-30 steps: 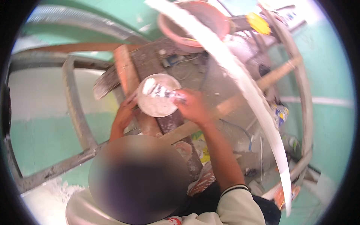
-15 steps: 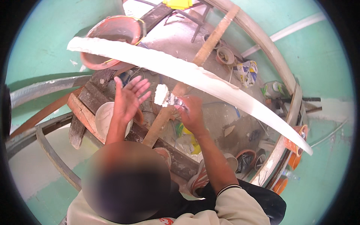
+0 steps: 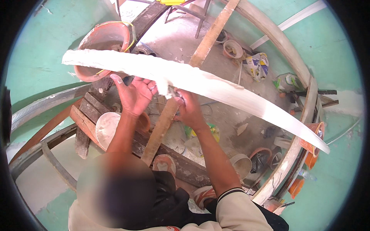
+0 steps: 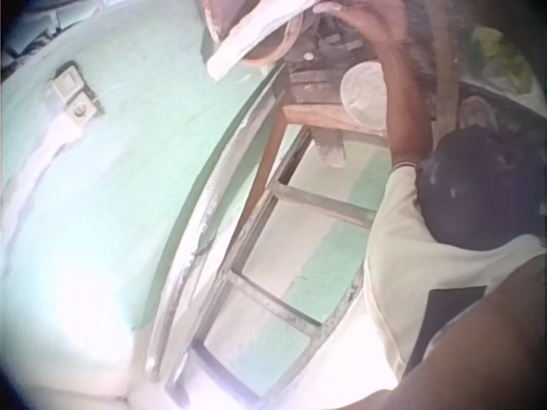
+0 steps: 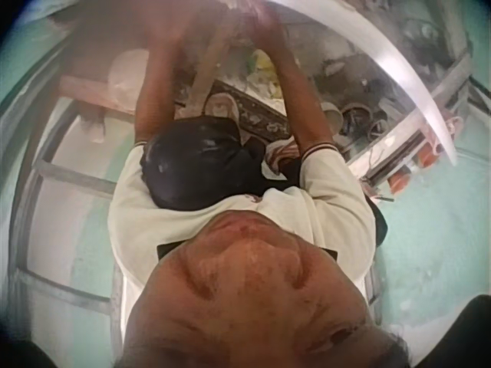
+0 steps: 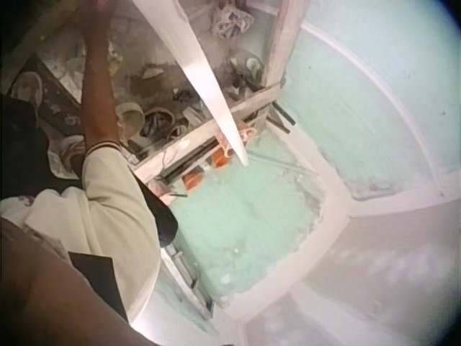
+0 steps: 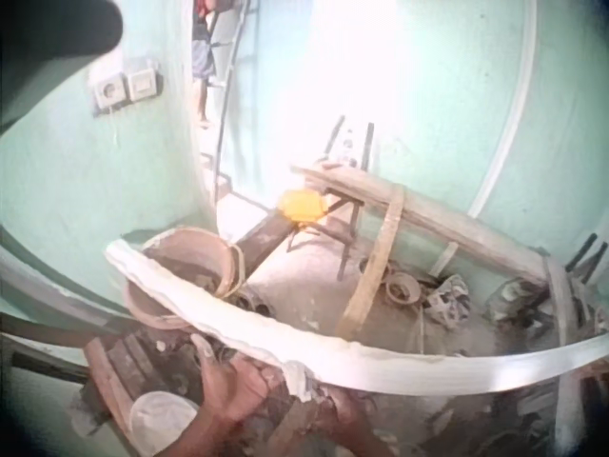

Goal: The person mixes a white paste in a bowl using a putty knife, then applies the paste to a long white curved strip. The person repeatedly scoops paste and spreads it along the strip's surface.

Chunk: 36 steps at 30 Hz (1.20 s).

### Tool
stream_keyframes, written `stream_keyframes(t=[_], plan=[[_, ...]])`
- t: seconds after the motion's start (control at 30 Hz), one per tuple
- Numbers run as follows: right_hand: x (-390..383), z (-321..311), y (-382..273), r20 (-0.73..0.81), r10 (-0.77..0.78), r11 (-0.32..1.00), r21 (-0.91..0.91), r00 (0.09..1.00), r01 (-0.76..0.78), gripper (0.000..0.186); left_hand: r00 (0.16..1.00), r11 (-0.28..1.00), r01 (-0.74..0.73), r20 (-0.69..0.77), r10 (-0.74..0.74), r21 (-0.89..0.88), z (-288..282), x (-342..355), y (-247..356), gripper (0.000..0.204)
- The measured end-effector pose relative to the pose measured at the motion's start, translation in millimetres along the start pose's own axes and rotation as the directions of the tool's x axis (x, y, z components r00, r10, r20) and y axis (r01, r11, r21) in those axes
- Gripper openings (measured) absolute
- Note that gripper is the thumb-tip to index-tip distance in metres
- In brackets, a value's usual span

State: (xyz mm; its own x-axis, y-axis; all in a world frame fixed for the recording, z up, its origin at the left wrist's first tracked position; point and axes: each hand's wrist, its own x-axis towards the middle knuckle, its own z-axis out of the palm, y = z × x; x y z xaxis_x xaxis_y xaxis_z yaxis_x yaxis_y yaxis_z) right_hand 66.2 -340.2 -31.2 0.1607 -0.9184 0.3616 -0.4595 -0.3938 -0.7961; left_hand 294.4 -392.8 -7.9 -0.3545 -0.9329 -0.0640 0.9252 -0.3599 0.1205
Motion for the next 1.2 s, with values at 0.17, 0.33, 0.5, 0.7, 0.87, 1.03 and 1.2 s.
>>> stream_keyframes(t=[0.17,0.33,0.5,0.7,0.87,1.03,1.2], plan=[[-17,-8,23,-0.022,0.081,0.996,0.037,0.996,-0.080,0.022,0.970,0.984,-0.044,-0.229,0.084,0.173,27,-2,-10,0.134],[-38,-16,40,0.008,0.191,0.974,0.121,0.982,-0.191,0.021,0.975,0.986,-0.059,-0.204,0.090,0.156,26,-4,-9,0.135],[-69,-25,54,-0.040,0.301,0.939,0.188,0.953,-0.288,0.026,0.966,0.983,-0.067,-0.236,0.106,0.171,23,-4,-9,0.133],[-84,-38,50,-0.058,0.259,0.965,0.064,0.964,-0.255,0.029,0.961,0.977,-0.077,-0.247,0.126,0.198,21,-2,-14,0.132],[-29,-22,31,-0.073,0.073,0.997,0.025,0.995,-0.071,0.027,0.955,0.968,-0.096,-0.254,0.156,0.232,24,-3,-14,0.130],[-46,-31,47,-0.193,0.106,0.994,0.033,0.975,-0.101,0.028,0.956,0.972,-0.095,-0.254,0.150,0.215,25,-2,-16,0.128],[-73,-61,53,-0.180,0.284,0.950,0.189,0.942,-0.250,0.029,0.954,0.972,-0.105,-0.253,0.158,0.210,24,-3,-18,0.127]])
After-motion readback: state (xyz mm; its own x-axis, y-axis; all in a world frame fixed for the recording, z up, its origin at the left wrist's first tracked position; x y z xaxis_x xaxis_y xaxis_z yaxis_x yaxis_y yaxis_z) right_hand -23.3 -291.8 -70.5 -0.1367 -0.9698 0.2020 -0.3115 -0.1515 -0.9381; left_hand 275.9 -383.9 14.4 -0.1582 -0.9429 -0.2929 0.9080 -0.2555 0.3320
